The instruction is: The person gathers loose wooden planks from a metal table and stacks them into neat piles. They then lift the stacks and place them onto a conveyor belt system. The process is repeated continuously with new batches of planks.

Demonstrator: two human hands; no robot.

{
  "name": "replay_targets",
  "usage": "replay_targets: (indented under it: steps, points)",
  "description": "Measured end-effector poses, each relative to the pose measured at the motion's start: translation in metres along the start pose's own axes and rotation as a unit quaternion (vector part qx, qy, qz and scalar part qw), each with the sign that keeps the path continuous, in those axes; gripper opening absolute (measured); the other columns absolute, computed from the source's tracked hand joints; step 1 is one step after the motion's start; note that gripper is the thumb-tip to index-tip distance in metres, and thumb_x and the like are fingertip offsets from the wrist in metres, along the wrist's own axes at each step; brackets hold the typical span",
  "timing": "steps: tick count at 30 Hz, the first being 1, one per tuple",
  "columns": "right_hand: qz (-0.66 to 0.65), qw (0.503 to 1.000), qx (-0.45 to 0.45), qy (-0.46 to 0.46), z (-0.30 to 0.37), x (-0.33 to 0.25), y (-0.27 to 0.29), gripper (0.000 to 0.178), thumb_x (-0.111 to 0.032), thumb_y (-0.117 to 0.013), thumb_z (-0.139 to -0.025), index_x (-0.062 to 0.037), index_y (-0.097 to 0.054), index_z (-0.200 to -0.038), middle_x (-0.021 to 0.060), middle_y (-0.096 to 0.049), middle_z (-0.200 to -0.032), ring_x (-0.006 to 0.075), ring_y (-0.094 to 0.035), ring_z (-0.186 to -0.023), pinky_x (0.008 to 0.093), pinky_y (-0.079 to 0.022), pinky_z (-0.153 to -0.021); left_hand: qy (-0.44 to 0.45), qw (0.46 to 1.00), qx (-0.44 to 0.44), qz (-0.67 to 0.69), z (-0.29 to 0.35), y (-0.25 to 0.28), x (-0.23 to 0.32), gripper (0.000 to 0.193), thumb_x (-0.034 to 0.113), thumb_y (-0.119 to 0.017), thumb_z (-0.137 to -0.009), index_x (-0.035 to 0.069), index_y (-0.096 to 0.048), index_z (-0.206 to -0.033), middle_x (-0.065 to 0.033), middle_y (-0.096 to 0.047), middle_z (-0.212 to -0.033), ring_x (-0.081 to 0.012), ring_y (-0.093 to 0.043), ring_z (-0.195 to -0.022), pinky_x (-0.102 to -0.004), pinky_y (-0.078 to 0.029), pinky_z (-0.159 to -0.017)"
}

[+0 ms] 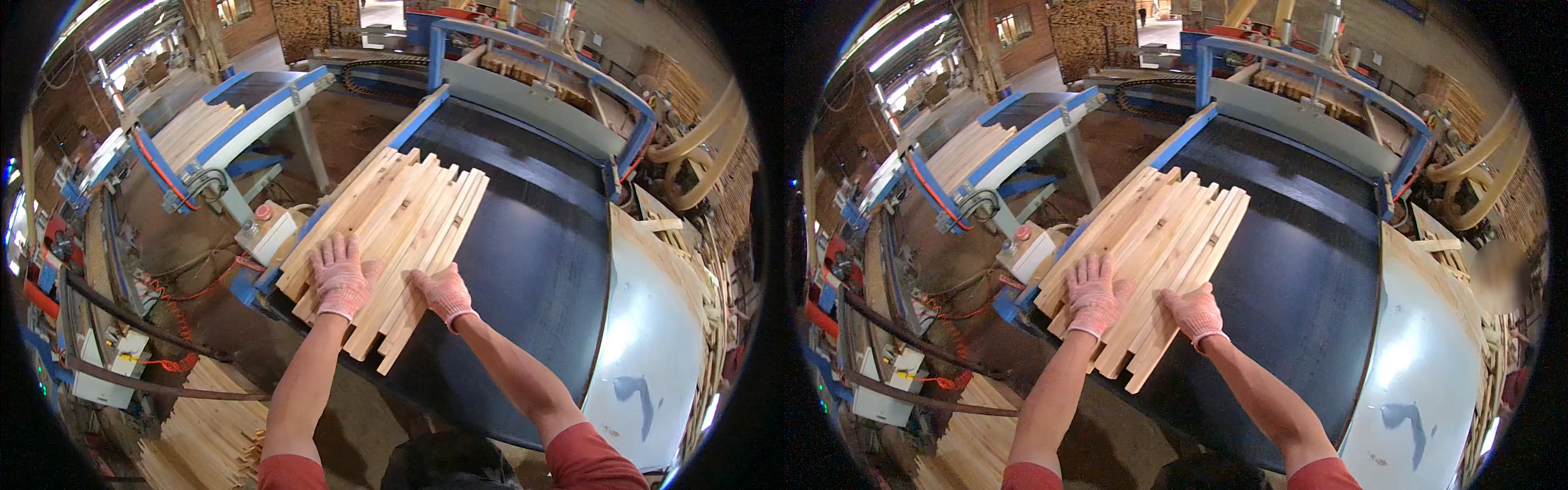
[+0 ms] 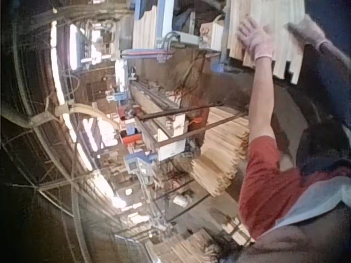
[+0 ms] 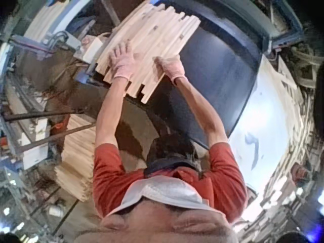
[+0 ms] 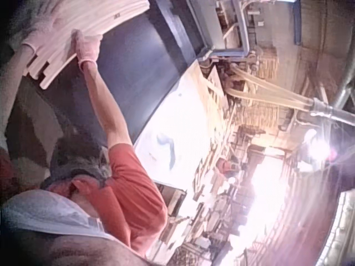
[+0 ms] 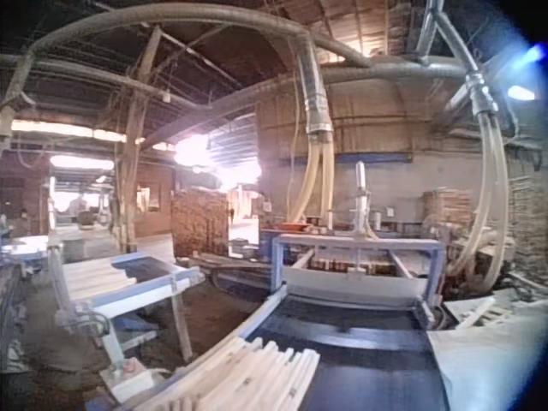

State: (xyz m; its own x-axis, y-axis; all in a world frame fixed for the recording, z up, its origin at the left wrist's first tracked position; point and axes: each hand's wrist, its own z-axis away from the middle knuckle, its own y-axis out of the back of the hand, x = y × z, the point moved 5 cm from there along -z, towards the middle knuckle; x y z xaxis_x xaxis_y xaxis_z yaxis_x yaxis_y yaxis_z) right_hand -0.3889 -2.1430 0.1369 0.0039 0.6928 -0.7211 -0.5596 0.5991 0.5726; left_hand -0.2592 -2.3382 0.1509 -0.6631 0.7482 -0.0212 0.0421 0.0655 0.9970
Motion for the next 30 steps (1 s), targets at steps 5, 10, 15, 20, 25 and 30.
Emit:
replay_targets:
  steps: [5, 10, 15, 20, 25, 30]
  points:
    - [-0.163, 0.972, -0.117, 0.12, 0.026, 0.044, 0.001, 0.074, -0.051, -0.079, -0.094, 0.0044, -0.054, -0.137, 0.0203, -0.074, -0.113, 0.0301, -0.072, -0.095, 0.0398, -0.06, -0.086, -0.016, 0.999, -0.01, 0.036, 0.001, 0.008, 0.002, 0.088, 0.065, -0.049, -0.106, 0.009, -0.032, -0.172, -0.0213, -0.03, -0.178, -0.0407, -0.023, -0.166, -0.0586, -0.01, -0.135]
    - [-0.222, 0.904, -0.36, 0.064, 0.153, 0.103, 0.051, 0.09, -0.046, -0.078, -0.102, 0.0015, -0.039, -0.167, 0.0101, -0.065, -0.131, 0.0223, -0.065, -0.119, 0.0397, -0.059, -0.1, -0.041, 0.998, 0.039, 0.037, -0.006, 0.015, 0.002, 0.087, 0.059, -0.062, -0.101, 0.003, -0.043, -0.165, -0.0254, -0.042, -0.17, -0.0454, -0.04, -0.156, -0.0578, -0.03, -0.13]
    - [-0.309, 0.859, -0.397, 0.096, 0.287, 0.25, 0.142, 0.082, -0.039, -0.066, -0.11, 0.0047, -0.032, -0.17, 0.0066, -0.064, -0.136, 0.0152, -0.059, -0.118, 0.0317, -0.051, -0.103, -0.069, 0.984, 0.107, 0.123, 0.026, 0.001, 0.068, 0.074, 0.052, -0.057, -0.11, 0.002, -0.045, -0.164, -0.0268, -0.046, -0.167, -0.0444, -0.043, -0.155, -0.0526, -0.029, -0.132]
    - [-0.485, 0.855, -0.155, 0.097, 0.417, 0.445, 0.214, 0.066, -0.03, -0.068, -0.108, 0.0017, -0.048, -0.163, -0.0008, -0.065, -0.11, 0.0074, -0.059, -0.098, 0.026, -0.052, -0.085, -0.181, 0.753, -0.161, 0.612, 0.277, 0.108, 0.363, 0.045, 0.022, -0.064, -0.11, -0.009, -0.066, -0.143, -0.0213, -0.071, -0.141, -0.031, -0.07, -0.129, -0.0407, -0.055, -0.114]
    - [-0.67, 0.733, 0.115, -0.021, 0.597, 0.633, 0.224, 0.043, -0.03, -0.068, -0.109, -0.0065, -0.064, -0.144, 0.0008, -0.066, -0.104, 0.0107, -0.062, -0.086, 0.0274, -0.055, -0.072, -0.521, 0.359, -0.435, 0.641, 0.517, -0.003, 0.529, 0.043, 0.023, -0.056, -0.112, -0.01, -0.064, -0.139, -0.0272, -0.067, -0.143, -0.0396, -0.065, -0.134, -0.0514, -0.05, -0.121]
    - [-0.779, 0.544, 0.312, -0.013, 0.758, 0.752, 0.123, 0.017, -0.027, -0.064, -0.111, -0.0171, -0.056, -0.099, -0.007, -0.048, -0.083, 0.0056, -0.045, -0.067, 0.0234, -0.042, -0.058, -0.489, 0.331, -0.741, 0.32, 0.771, -0.057, 0.614, 0.05, 0.027, -0.067, -0.11, -0.006, -0.063, -0.147, -0.0174, -0.069, -0.142, -0.0257, -0.067, -0.128, -0.0371, -0.052, -0.112]
